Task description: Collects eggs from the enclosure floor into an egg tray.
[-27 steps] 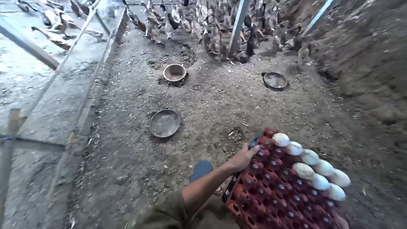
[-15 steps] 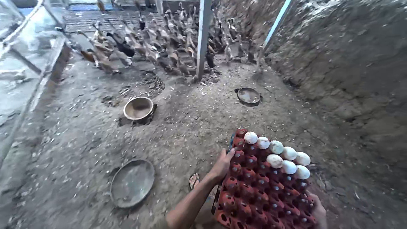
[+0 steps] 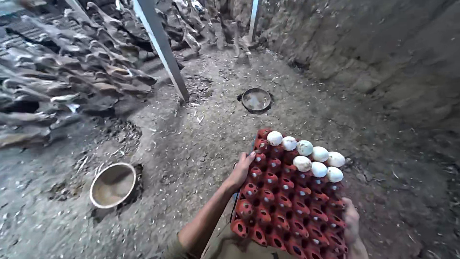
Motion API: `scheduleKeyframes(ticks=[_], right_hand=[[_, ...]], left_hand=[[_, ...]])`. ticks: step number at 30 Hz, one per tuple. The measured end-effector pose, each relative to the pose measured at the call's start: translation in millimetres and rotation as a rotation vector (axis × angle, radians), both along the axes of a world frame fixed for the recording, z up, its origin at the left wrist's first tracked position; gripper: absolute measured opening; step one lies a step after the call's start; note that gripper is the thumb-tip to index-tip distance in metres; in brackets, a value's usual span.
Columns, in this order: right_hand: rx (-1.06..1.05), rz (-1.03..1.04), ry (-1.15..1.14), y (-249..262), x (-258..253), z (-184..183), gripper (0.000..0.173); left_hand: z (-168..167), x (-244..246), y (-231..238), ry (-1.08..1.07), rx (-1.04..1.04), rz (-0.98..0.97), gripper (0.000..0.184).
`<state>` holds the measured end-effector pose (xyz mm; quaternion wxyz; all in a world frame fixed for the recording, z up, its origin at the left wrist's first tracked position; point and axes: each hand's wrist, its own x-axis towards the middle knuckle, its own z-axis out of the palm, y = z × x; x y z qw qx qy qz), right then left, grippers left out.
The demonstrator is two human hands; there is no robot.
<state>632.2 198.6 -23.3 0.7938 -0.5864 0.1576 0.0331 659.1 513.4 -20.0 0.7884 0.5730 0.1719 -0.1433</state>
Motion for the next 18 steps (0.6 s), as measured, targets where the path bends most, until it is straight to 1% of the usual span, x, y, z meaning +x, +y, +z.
scheduleKeyframes(ticks=[2, 4, 6, 8, 9, 11, 13, 16, 18], right_hand=[[0.037, 0.017, 0.043, 37, 71, 1, 0.048], [-0.021, 0.046, 0.059, 78, 144, 9, 0.042], [-0.075, 0.109, 0.070, 117, 205, 20, 0.038], [-0.105, 0.203, 0.059, 159, 271, 30, 0.034], [-0.086, 0.274, 0.052, 181, 304, 33, 0.032], [-0.069, 0.415, 0.079, 221, 353, 38, 0.034], [-0.076, 0.484, 0.120, 267, 403, 42, 0.033], [-0.069, 0.586, 0.195, 334, 473, 35, 0.035], [-0.080, 0.628, 0.229, 378, 515, 27, 0.036]], left_hand=[[-9, 59, 32, -0.019, -0.015, 0.051, 0.042], [-10, 114, 70, -0.032, -0.029, 0.120, 0.043], [-7, 155, 105, -0.040, -0.053, 0.223, 0.039], [6, 196, 146, -0.092, -0.072, 0.337, 0.037], [15, 216, 167, -0.127, -0.072, 0.388, 0.037], [27, 238, 203, -0.147, -0.073, 0.463, 0.042], [35, 265, 239, -0.164, -0.045, 0.530, 0.047], [31, 308, 296, -0.183, 0.036, 0.612, 0.048], [20, 343, 337, -0.197, 0.057, 0.641, 0.050]])
